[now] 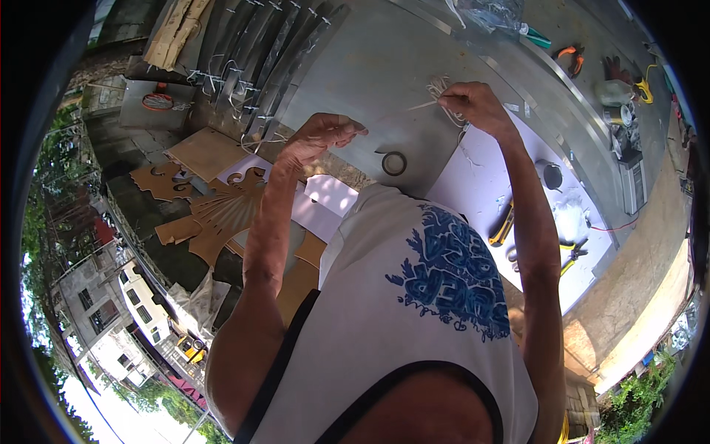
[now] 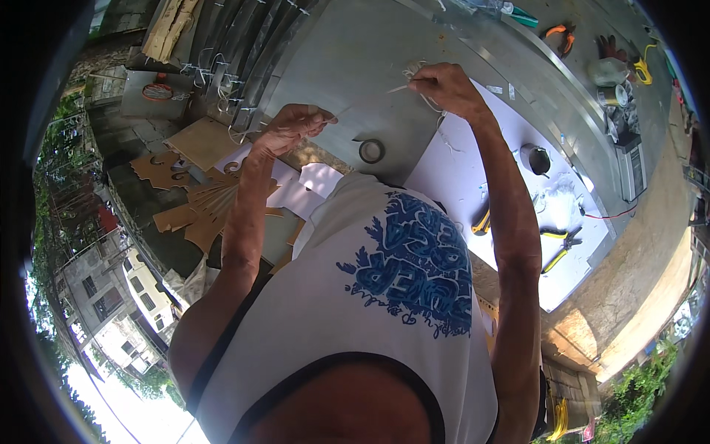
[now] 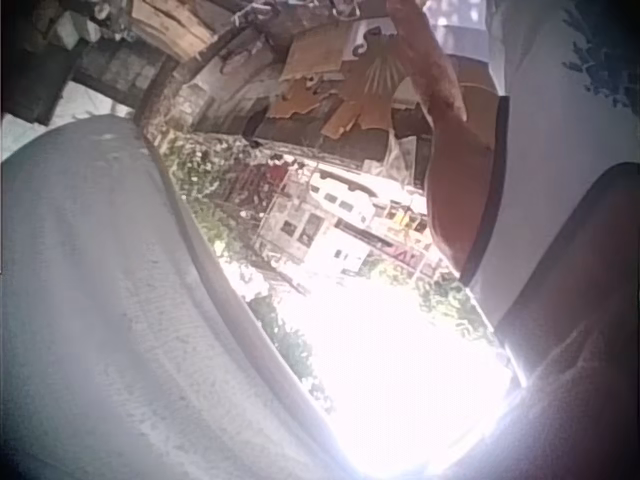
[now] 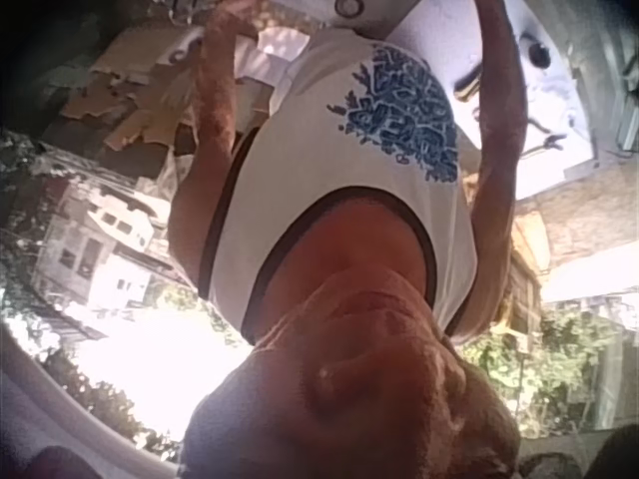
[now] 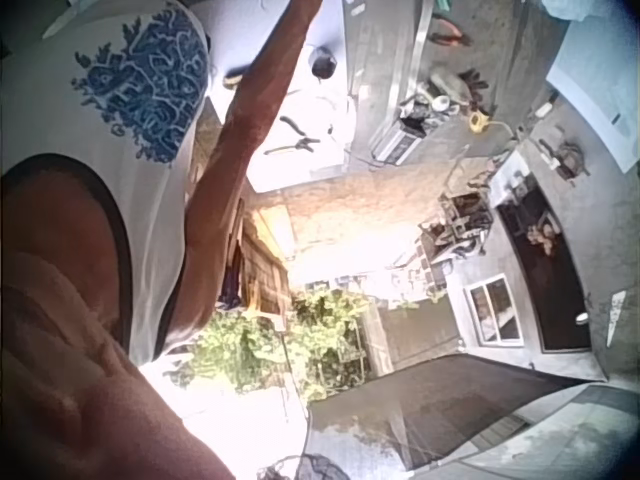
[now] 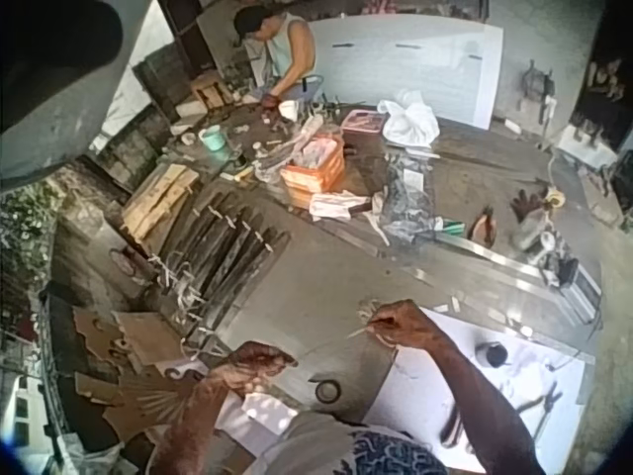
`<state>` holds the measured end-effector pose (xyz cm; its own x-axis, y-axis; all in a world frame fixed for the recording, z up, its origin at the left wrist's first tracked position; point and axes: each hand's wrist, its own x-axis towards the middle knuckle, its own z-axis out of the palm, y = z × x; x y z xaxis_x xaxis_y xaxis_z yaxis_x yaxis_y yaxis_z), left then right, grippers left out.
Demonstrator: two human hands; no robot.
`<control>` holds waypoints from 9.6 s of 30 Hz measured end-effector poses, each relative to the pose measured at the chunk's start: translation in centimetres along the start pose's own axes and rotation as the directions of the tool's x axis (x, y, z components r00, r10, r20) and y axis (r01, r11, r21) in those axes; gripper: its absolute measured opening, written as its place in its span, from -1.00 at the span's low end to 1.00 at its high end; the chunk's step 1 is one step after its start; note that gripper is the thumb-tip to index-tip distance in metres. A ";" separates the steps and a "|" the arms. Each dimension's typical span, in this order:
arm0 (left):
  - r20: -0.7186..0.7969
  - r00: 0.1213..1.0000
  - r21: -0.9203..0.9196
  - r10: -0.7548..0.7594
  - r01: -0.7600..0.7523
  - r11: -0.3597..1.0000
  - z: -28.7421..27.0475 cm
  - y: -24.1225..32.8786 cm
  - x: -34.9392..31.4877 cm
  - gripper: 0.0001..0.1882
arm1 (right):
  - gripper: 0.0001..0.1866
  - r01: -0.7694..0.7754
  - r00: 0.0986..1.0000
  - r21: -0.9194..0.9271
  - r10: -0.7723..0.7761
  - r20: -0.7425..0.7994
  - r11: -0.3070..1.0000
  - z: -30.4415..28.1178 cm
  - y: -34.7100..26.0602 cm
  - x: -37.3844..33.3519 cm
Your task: The person assembles an LED strip by hand, using pliers and scissors to strip wires and connect them to the strip. They test the connection by briefly lighting the strip, then continue to prepare additional wire segments and components on the workbench.
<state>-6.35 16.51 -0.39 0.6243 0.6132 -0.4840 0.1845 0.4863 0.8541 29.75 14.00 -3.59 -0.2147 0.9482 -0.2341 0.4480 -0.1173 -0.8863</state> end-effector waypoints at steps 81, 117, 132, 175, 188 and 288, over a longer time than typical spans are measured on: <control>-0.235 0.962 0.140 -0.142 0.179 0.974 6.4 -0.1 11.3 -0.76 | -0.78 -0.610 0.569 0.133 0.548 -0.612 0.782 12.2 8.4 -40.7; -0.038 0.989 0.067 -0.142 0.144 0.987 9.7 -0.4 9.3 -0.75 | -0.59 -0.251 0.935 0.429 0.332 -0.125 0.868 9.2 0.4 -13.5; -0.206 0.943 -0.006 0.262 -0.269 0.963 7.1 1.2 6.8 -0.78 | -0.81 0.109 0.962 -0.411 -0.200 -0.185 0.905 9.4 2.0 -13.5; -0.118 0.938 0.155 0.326 -0.307 0.939 16.1 2.7 5.4 -0.84 | -0.84 -0.064 0.801 0.158 0.145 -0.581 0.985 4.6 -7.3 -11.7; -0.036 0.948 0.222 0.317 -0.301 0.927 14.8 3.3 5.3 -0.85 | -0.85 -0.016 0.847 0.141 0.089 -0.524 0.990 4.4 -7.8 -11.7; 0.045 0.965 0.513 0.259 -0.245 0.823 29.2 -1.4 2.8 -0.83 | -0.68 -0.361 0.240 0.715 0.801 -0.549 0.599 -2.0 14.2 -42.1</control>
<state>17.30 -0.68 2.65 0.6842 0.6896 -0.2373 0.3883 -0.0691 0.9189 46.87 -26.98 -5.50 0.7839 0.2954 -0.5462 -0.2746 -0.6240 -0.7316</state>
